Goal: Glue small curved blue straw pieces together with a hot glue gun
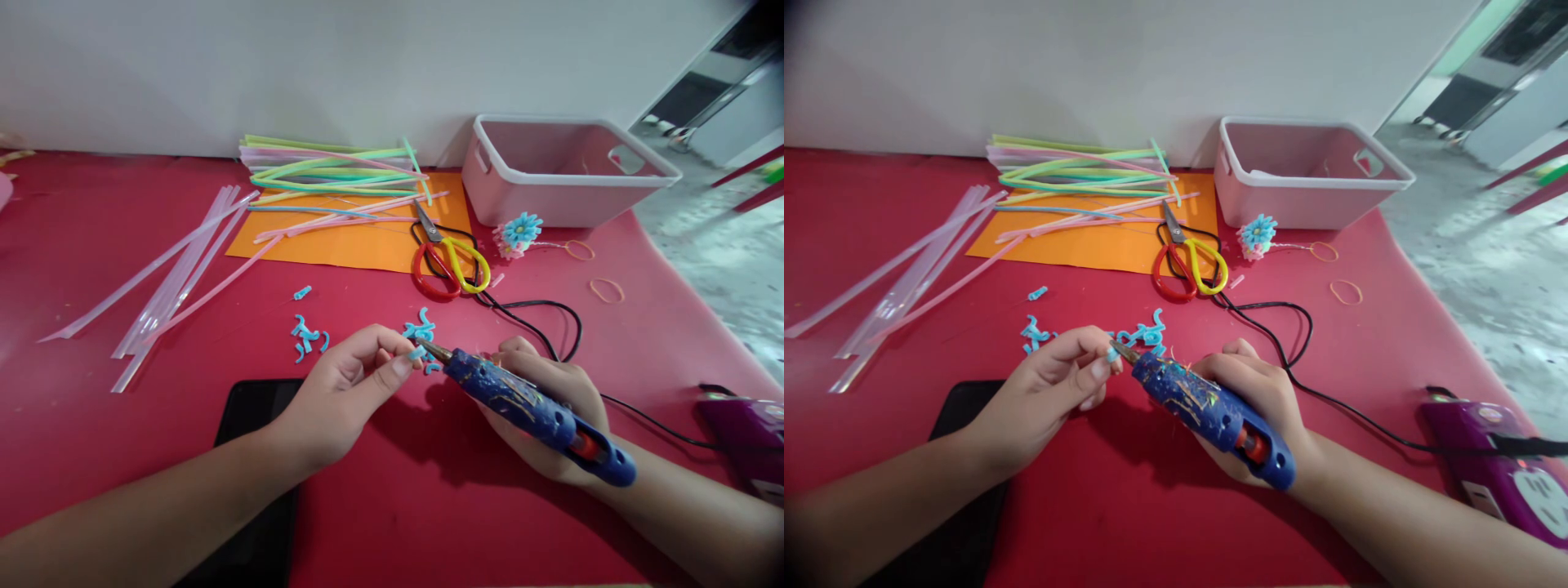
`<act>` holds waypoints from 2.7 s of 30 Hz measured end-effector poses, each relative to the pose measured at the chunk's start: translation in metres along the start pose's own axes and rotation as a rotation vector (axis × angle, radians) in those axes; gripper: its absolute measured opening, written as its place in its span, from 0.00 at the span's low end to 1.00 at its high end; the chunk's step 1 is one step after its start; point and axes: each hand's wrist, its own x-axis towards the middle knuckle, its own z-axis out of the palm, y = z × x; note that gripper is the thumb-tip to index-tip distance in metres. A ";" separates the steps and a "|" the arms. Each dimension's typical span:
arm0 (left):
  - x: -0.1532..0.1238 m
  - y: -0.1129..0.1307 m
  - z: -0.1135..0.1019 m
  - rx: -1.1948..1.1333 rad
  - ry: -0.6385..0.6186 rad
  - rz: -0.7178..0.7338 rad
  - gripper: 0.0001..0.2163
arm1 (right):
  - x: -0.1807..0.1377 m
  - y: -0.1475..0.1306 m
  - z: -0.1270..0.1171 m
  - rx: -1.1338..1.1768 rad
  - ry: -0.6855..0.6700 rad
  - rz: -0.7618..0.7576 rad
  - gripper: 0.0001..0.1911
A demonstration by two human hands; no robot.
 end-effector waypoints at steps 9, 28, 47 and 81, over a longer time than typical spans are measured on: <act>0.000 -0.001 -0.001 -0.061 0.011 -0.016 0.06 | 0.008 -0.008 -0.002 -0.060 0.004 -0.003 0.11; 0.002 0.002 -0.001 0.011 0.153 -0.058 0.09 | 0.003 0.005 0.000 -0.126 -0.076 -0.056 0.10; 0.002 0.004 0.002 0.048 0.136 -0.001 0.08 | 0.001 0.007 0.001 -0.141 -0.062 -0.092 0.05; 0.002 0.007 0.003 0.049 0.145 -0.013 0.09 | -0.004 0.005 0.002 -0.105 -0.086 -0.031 0.06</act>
